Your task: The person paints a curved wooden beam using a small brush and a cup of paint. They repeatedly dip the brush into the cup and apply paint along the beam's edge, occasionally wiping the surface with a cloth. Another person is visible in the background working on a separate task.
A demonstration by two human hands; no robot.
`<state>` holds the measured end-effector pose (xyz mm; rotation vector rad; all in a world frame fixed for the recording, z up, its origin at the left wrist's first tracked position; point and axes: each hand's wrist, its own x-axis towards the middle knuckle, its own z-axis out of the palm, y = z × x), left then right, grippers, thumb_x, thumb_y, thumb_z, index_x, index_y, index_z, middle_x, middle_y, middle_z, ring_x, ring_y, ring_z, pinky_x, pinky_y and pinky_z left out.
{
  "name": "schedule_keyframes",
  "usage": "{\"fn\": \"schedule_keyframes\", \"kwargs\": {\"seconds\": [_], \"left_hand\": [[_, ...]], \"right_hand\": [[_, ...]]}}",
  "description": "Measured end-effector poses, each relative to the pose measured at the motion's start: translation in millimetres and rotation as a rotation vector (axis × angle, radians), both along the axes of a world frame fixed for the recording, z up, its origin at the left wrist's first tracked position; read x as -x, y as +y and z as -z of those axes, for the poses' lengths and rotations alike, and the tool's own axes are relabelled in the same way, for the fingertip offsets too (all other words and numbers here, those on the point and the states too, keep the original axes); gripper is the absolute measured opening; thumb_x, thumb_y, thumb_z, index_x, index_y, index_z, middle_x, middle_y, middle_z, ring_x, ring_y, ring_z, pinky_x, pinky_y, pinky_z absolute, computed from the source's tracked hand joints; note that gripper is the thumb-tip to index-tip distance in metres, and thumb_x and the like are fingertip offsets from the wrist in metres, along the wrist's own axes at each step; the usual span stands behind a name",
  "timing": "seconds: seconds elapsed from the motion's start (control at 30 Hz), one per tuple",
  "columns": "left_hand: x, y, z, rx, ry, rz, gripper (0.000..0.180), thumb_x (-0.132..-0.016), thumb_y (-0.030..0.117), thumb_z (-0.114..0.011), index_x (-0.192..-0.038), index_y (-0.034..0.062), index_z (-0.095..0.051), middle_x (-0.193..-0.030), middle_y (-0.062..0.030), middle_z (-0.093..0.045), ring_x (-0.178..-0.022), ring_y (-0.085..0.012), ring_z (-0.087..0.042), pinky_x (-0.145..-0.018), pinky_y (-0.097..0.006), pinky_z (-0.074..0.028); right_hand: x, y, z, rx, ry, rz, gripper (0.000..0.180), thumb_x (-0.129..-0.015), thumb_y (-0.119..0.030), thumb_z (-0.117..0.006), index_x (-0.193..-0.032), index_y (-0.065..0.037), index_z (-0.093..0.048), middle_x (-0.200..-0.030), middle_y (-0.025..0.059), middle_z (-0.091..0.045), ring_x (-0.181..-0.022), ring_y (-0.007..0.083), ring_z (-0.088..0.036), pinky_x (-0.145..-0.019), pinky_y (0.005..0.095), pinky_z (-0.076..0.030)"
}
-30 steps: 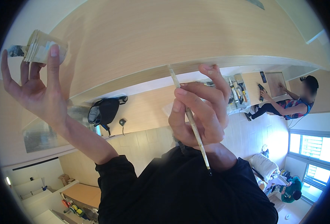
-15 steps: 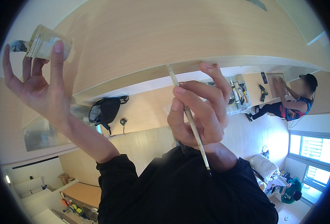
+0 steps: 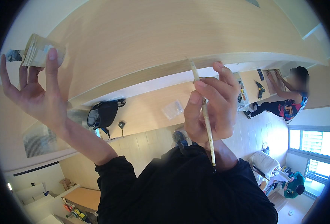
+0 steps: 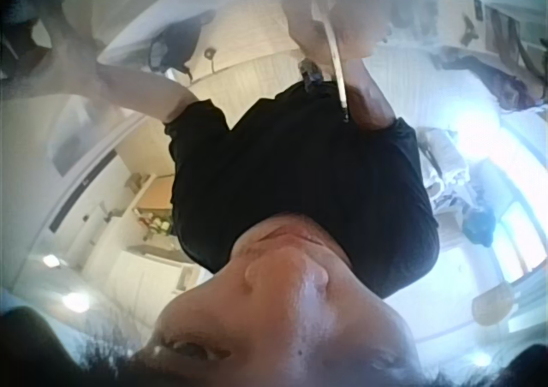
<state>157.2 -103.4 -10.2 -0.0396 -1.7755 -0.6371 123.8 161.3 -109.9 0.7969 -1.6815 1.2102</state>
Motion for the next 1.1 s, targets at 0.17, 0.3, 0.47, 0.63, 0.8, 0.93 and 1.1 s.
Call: {"fn": "schedule_keyframes", "kwargs": {"seconds": [0.17, 0.3, 0.47, 0.63, 0.8, 0.93, 1.1], "left_hand": [[-1.2, -2.0, -0.1, 0.015, -0.02, -0.031, 0.09, -0.079, -0.004, -0.086, -0.152, 0.0024, -0.033, -0.12, -0.0248, -0.065, -0.1, -0.0245, -0.07, -0.086, -0.031, -0.058], [-1.9, -1.0, -0.1, -0.006, -0.007, -0.002, 0.09, -0.08, -0.004, -0.086, -0.152, 0.0031, -0.034, -0.121, -0.0244, -0.064, -0.099, -0.0236, -0.069, -0.086, -0.031, -0.057], [-0.6, 1.1, -0.3, -0.02, -0.017, -0.004, 0.089, -0.081, -0.004, -0.086, -0.152, 0.0038, -0.034, -0.119, -0.0232, -0.065, -0.097, -0.0228, -0.069, -0.086, -0.03, -0.057], [-2.0, -0.4, -0.2, -0.006, -0.023, -0.008, 0.088, -0.081, -0.003, -0.086, -0.152, 0.0035, -0.034, -0.119, -0.0229, -0.065, -0.098, -0.0233, -0.069, -0.087, -0.031, -0.057], [-4.8, -2.2, 0.5, -0.014, -0.022, -0.021, 0.089, -0.081, -0.002, -0.086, -0.153, 0.0036, -0.034, -0.118, -0.0233, -0.066, -0.098, -0.0241, -0.07, -0.086, -0.031, -0.057], [-7.0, -1.1, -0.2, -0.009, -0.031, -0.029, 0.088, -0.082, -0.001, -0.085, -0.153, 0.004, -0.033, -0.116, -0.0236, -0.066, -0.097, -0.0249, -0.07, -0.086, -0.032, -0.057], [-2.2, 0.4, -0.3, -0.016, -0.044, -0.03, 0.087, -0.083, -0.001, -0.085, -0.153, 0.0045, -0.034, -0.116, -0.0229, -0.066, -0.098, -0.0251, -0.07, -0.086, -0.032, -0.057]], "right_hand": [[0.3, 3.5, 0.4, 0.126, -0.061, 0.023, 0.033, -0.075, 0.009, -0.072, -0.105, -0.004, -0.072, -0.102, 0.0115, -0.07, -0.112, 0.04, -0.063, -0.098, 0.0516, -0.054], [-2.2, 5.1, -1.6, -0.037, 0.006, 0.036, 0.017, -0.092, -0.002, -0.067, -0.108, 0.004, -0.067, -0.096, 0.0202, -0.068, -0.115, 0.0436, -0.063, -0.097, 0.0523, -0.056], [3.8, 7.6, -1.1, 0.002, -0.014, 0.038, 0.017, -0.091, -0.001, -0.067, -0.107, 0.004, -0.067, -0.096, 0.0195, -0.068, -0.115, 0.044, -0.063, -0.097, 0.05, -0.056], [6.2, 11.9, -1.6, 0.138, -0.031, 0.036, 0.034, -0.073, 0.011, -0.073, -0.105, -0.001, -0.071, -0.1, 0.0129, -0.07, -0.11, 0.0395, -0.064, -0.095, 0.0473, -0.055], [0.4, 12.9, -4.8, 0.032, -0.004, 0.051, 0.034, -0.072, 0.012, -0.073, -0.104, 0.0, -0.071, -0.099, 0.0141, -0.07, -0.108, 0.0401, -0.065, -0.092, 0.0467, -0.057], [2.6, 15.0, -4.2, 0.08, -0.004, 0.055, 0.035, -0.072, 0.014, -0.072, -0.104, 0.001, -0.071, -0.099, 0.0146, -0.069, -0.108, 0.0404, -0.065, -0.092, 0.0466, -0.057], [12.3, 25.8, -2.3, 0.14, -0.037, 0.062, 0.035, -0.072, 0.016, -0.071, -0.104, 0.002, -0.07, -0.1, 0.0152, -0.069, -0.109, 0.0411, -0.066, -0.092, 0.0461, -0.057]]}}
